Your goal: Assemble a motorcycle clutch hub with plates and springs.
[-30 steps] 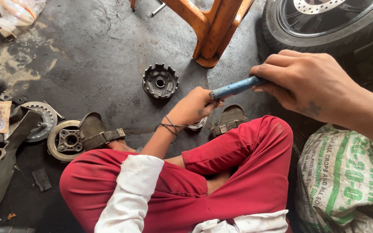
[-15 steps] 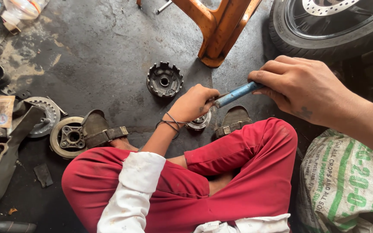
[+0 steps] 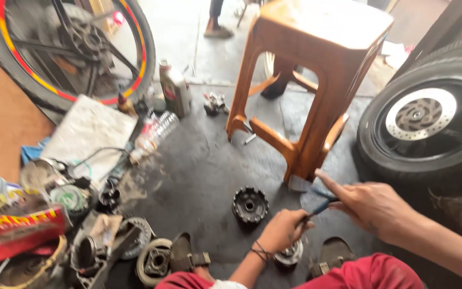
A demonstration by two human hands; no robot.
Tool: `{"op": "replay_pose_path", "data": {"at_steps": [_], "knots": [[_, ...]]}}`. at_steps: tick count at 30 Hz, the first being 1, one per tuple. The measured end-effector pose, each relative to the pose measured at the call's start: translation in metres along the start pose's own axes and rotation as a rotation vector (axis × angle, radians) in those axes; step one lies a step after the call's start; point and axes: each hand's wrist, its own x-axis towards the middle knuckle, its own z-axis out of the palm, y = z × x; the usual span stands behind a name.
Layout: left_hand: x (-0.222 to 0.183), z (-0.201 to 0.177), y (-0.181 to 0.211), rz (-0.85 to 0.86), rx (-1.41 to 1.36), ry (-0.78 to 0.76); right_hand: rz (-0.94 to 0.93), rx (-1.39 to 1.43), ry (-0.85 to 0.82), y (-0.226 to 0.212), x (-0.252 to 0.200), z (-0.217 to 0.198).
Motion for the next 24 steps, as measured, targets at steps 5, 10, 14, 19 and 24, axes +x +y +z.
{"op": "replay_pose_path", "data": {"at_steps": [5, 10, 14, 19, 24], "knots": [[0.008, -0.022, 0.042, -0.157, -0.232, -0.020, 0.393, 0.341, -0.226, -0.005, -0.006, -0.003], [0.005, -0.011, 0.036, -0.074, -0.295, 0.020, -0.064, 0.066, 0.217, 0.022, -0.016, 0.022], [0.004, -0.010, 0.038, -0.048, -0.210, 0.037, 0.141, 0.248, -0.103, 0.013, -0.018, 0.015], [0.004, -0.017, 0.035, -0.020, -0.227, 0.034, -0.283, 0.034, 0.401, 0.013, -0.014, 0.009], [0.006, -0.022, 0.045, -0.092, -0.245, 0.034, -0.072, 0.069, 0.219, 0.021, -0.012, 0.031]]}}
